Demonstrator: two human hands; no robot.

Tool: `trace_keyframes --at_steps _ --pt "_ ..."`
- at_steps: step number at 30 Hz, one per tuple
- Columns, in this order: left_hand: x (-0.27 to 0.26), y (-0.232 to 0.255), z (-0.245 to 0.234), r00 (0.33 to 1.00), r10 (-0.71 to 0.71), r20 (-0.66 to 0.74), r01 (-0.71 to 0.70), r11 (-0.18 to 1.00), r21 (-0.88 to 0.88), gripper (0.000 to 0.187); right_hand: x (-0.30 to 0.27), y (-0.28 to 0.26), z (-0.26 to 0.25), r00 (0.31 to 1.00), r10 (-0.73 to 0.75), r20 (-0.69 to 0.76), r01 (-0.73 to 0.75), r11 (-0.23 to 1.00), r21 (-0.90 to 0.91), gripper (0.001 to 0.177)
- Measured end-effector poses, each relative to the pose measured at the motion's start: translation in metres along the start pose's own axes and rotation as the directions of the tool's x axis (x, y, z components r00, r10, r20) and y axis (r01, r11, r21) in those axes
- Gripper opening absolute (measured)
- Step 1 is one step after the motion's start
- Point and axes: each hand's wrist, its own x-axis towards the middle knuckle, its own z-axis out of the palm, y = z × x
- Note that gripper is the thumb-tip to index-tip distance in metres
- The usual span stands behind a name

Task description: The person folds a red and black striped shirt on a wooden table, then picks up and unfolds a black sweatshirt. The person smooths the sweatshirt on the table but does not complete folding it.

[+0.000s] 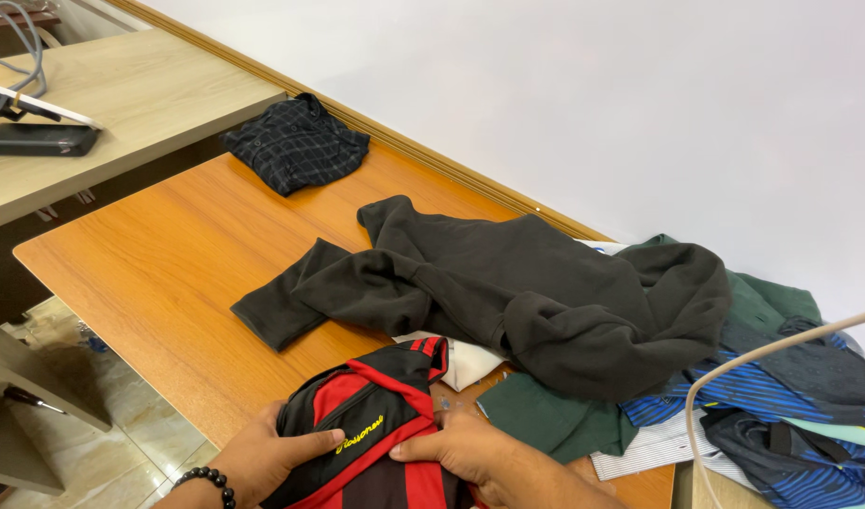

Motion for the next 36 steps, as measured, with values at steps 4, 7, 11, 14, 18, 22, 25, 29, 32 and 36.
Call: trace_keyframes --at_steps 4,7,11,14,18,22,25,29,32,36 --pt "-0.003 0.002 0.0 0.999 0.021 0.048 -0.012 0.983 -0.181 0.074 0.001 0.001 -0.001 0.992 -0.068 0.108 0.057 0.993 0.104 0.076" --pt "-0.01 0.013 -0.002 0.995 0.026 0.101 0.007 0.949 -0.314 0.062 0.002 -0.001 -0.005 0.98 -0.121 0.158 0.103 0.988 0.119 0.077" --pt "-0.027 0.039 -0.004 0.994 -0.07 0.08 0.099 0.884 -0.456 0.051 -0.002 -0.013 -0.011 0.961 -0.204 0.188 0.169 0.968 0.186 0.076" --pt "-0.04 0.065 -0.008 0.992 -0.04 0.116 0.092 0.869 -0.486 0.048 -0.007 -0.025 -0.015 0.96 -0.251 0.127 0.234 0.963 0.136 0.078" --pt "-0.057 0.091 -0.009 0.991 0.0 0.135 0.074 0.835 -0.546 0.05 -0.016 -0.037 -0.019 0.936 -0.334 0.111 0.308 0.93 0.199 0.076" --pt "-0.065 0.112 -0.009 0.995 0.03 0.091 0.035 0.774 -0.632 0.062 -0.026 -0.049 -0.025 0.939 -0.341 0.05 0.313 0.904 0.29 0.076" --pt "-0.07 0.121 -0.012 0.996 0.073 0.042 -0.017 0.663 -0.748 0.087 -0.033 -0.059 -0.032 0.933 -0.359 0.025 0.325 0.87 0.371 0.074" --pt "-0.077 0.125 -0.014 0.787 0.505 0.355 0.022 0.552 -0.833 0.115 -0.043 -0.07 -0.038 0.908 -0.416 0.038 0.352 0.811 0.467 0.071" --pt "-0.076 0.127 -0.01 0.998 0.053 0.031 -0.01 0.64 -0.769 0.095 -0.05 -0.074 -0.039 0.891 -0.452 0.035 0.39 0.803 0.45 0.065" --pt "-0.057 0.142 -0.004 0.976 0.219 0.007 -0.172 0.788 -0.59 0.044 -0.058 -0.077 -0.039 0.865 -0.499 0.063 0.455 0.829 0.326 0.056"
